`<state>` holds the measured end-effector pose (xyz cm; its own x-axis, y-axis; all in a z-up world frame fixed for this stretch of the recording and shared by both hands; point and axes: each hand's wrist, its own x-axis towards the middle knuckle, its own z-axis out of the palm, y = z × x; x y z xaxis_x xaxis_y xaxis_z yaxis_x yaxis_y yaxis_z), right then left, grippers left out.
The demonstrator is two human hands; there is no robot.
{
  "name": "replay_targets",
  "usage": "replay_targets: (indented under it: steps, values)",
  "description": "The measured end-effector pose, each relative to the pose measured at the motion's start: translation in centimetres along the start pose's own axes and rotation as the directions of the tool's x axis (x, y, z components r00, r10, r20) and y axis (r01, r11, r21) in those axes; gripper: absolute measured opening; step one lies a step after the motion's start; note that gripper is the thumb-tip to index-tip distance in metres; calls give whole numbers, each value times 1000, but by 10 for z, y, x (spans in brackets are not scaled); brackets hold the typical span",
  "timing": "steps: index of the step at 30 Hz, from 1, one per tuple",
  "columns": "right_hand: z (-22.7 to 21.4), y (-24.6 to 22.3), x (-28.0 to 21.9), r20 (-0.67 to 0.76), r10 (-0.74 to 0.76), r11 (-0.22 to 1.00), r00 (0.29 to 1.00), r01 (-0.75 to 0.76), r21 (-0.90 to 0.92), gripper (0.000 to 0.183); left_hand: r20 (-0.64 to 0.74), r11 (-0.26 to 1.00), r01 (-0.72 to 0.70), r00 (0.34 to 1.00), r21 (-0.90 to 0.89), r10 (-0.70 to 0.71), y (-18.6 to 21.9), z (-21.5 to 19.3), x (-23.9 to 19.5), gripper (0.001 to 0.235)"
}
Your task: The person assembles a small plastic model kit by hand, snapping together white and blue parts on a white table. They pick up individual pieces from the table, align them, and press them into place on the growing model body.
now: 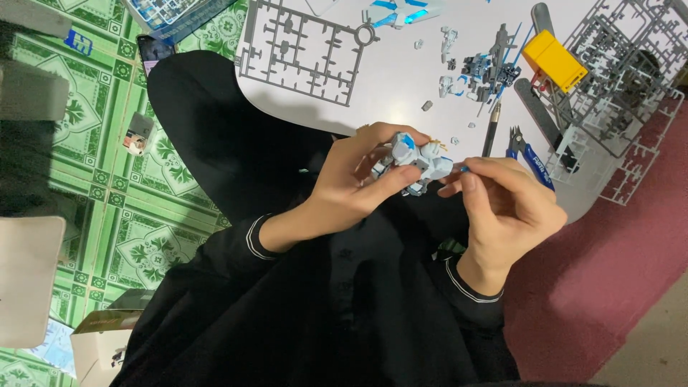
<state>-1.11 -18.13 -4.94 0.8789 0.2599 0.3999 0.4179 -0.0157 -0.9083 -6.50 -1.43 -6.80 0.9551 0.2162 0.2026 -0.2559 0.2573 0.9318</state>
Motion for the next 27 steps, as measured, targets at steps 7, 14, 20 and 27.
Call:
replay_targets:
  steps: [7, 14, 20, 27]
  values:
    - [3, 2, 2, 9, -32, 999, 999, 32, 15, 9, 30, 998, 36, 999, 43, -37, 3, -2, 5, 27]
    - [1, 6, -4, -8, 9, 999, 1000, -9, 35, 7, 18, 997, 51, 998, 55, -52, 7, 1, 5, 26]
    - [-9, -1, 0, -7, 209, 975, 978, -209, -81, 15, 88, 973, 115, 987, 199, -135, 13, -11, 11, 30]
    - [-22, 58, 14, 113, -13, 829, 994, 74, -554, 11, -26, 969, 238, 971, 66, -237, 2, -32, 9, 29]
